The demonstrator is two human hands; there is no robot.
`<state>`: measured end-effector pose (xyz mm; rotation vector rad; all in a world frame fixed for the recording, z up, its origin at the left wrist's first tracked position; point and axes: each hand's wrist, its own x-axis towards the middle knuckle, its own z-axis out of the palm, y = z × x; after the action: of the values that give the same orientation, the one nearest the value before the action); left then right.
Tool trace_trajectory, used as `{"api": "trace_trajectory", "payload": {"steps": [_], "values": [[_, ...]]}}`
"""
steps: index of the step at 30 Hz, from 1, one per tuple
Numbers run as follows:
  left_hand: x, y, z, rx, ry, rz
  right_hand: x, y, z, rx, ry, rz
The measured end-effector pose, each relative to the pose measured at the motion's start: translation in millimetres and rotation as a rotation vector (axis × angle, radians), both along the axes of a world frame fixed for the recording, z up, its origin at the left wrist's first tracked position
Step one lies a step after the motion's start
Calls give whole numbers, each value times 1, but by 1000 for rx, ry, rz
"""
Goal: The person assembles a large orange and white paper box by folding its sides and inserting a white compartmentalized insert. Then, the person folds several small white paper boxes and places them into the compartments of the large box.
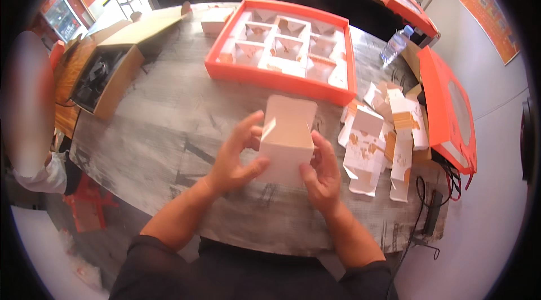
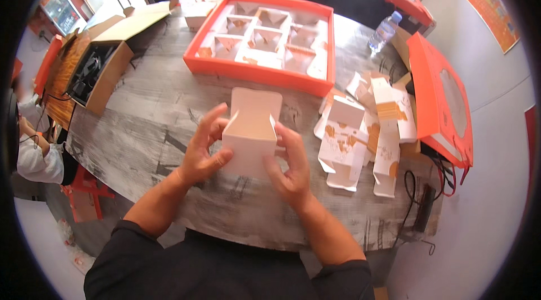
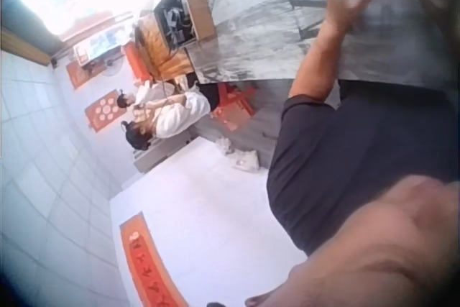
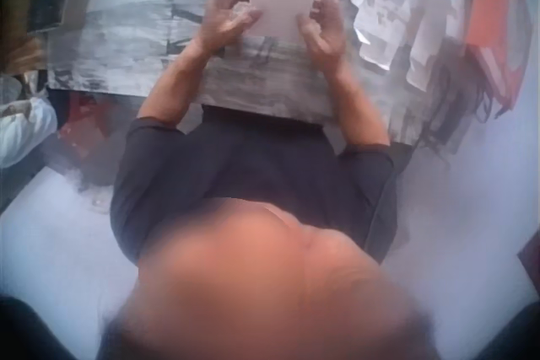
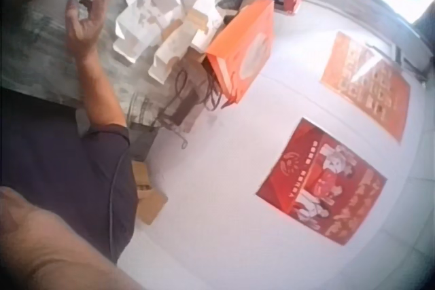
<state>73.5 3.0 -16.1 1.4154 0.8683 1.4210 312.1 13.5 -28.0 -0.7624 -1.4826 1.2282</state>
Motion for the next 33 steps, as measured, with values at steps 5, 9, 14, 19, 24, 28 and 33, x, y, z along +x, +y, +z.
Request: {"api": "trace_trajectory", "payload": {"steps": [5, 9, 14, 19, 24, 28, 33], "values": [[-14, 1, -5, 4, 140, -143, -2, 5, 2, 60, 18, 47], [-12, 2, -17, -11, 123, -84, -3, 2, -1, 46, 8, 63], [-11, 5, -16, 90, 201, -65, 0, 0, 0, 23, -46, 72], [0, -5, -15, -54, 2, -69, 0, -2, 2, 31, -93, 60], [6, -4, -25, -73, -181, -109, -5, -5, -1, -13, 44, 15], [7, -4, -14, -69, -101, -74, -7, -6, 2, -8, 54, -19], [5, -4, -14, -138, -24, -54, -7, -3, 8, 186, -183, -61]]}}
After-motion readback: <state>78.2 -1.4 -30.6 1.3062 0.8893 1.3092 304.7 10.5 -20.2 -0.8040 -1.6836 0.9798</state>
